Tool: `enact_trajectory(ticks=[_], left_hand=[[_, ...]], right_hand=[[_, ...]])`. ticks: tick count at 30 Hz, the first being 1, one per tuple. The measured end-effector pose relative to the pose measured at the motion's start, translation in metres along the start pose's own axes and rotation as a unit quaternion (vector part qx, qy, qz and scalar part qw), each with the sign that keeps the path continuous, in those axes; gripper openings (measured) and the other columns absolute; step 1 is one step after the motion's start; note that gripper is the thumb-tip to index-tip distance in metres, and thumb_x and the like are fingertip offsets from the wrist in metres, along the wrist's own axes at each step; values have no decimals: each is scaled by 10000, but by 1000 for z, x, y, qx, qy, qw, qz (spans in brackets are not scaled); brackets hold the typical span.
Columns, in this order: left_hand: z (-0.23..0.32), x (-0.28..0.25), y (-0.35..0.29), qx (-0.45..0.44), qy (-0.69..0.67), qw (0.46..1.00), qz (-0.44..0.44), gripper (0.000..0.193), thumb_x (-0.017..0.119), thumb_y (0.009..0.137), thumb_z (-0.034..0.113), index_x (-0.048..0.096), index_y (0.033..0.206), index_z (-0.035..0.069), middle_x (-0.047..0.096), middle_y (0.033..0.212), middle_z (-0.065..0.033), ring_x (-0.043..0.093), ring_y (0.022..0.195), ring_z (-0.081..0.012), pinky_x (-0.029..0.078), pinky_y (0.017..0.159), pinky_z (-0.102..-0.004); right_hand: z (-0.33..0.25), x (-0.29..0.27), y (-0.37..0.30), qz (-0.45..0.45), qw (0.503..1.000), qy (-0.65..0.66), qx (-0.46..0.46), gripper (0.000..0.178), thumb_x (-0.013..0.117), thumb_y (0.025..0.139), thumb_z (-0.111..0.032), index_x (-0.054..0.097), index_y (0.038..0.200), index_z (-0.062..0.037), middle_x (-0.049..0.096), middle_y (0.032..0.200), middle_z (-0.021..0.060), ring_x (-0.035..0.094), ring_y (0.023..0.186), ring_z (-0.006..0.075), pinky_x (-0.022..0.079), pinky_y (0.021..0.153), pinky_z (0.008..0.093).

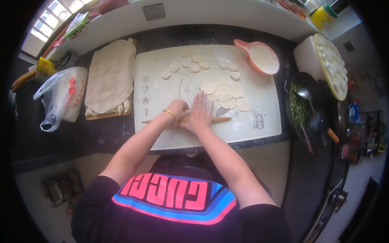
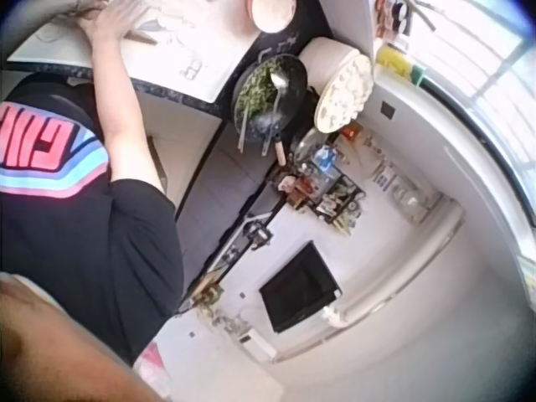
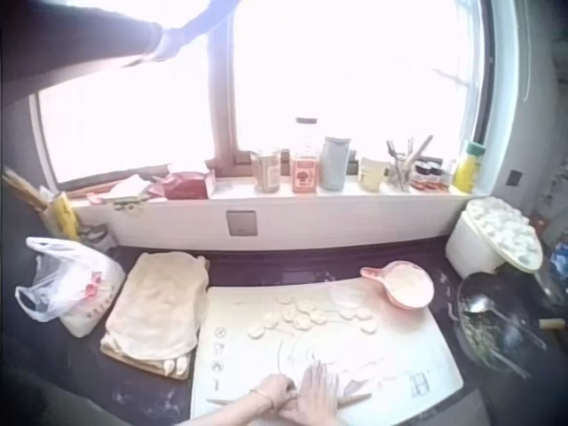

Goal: The person flattens small dough balls on a cutting board using a rolling pin. They repeatedly pick up a dough piece, roll it into a thin circular shape, and place it back on the board. The process is repeated for multiple dough pieces throughout the clip.

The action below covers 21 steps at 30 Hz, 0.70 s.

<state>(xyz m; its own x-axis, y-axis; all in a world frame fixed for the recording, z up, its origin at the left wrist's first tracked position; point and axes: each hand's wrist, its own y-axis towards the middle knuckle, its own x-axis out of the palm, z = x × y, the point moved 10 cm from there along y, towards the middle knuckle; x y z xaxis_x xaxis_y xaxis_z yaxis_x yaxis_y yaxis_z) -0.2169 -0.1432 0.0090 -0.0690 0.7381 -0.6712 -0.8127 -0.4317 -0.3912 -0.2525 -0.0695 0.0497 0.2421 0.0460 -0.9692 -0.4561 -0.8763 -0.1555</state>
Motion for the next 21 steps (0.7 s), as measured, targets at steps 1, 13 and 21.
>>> enact_trajectory(ticks=[1,13,21], left_hand=[[1,2,-1,7,14,1000,-5,236,660,738,200,691,879,14,670,882,-195,649,842,-323,506,782,-378],[15,6,6,74,-1,997,-20,259,654,754,241,694,904,34,678,866,-176,653,827,-310,504,769,-362],[15,3,4,52,11,998,-39,252,643,772,235,695,907,29,674,880,-192,651,846,-321,501,795,-377]], right_hand=[[-2,0,-10,-17,1000,-6,-5,1328,701,532,-710,100,1430,62,49,1509,255,51,1420,343,86,1106,559],[1,12,-48,50,997,54,-26,1182,672,667,-628,99,1419,82,34,1494,293,35,1408,396,58,1107,557],[5,-5,-17,-79,995,-3,59,1249,687,612,-675,100,1431,62,20,1516,243,30,1421,347,91,1112,552]])
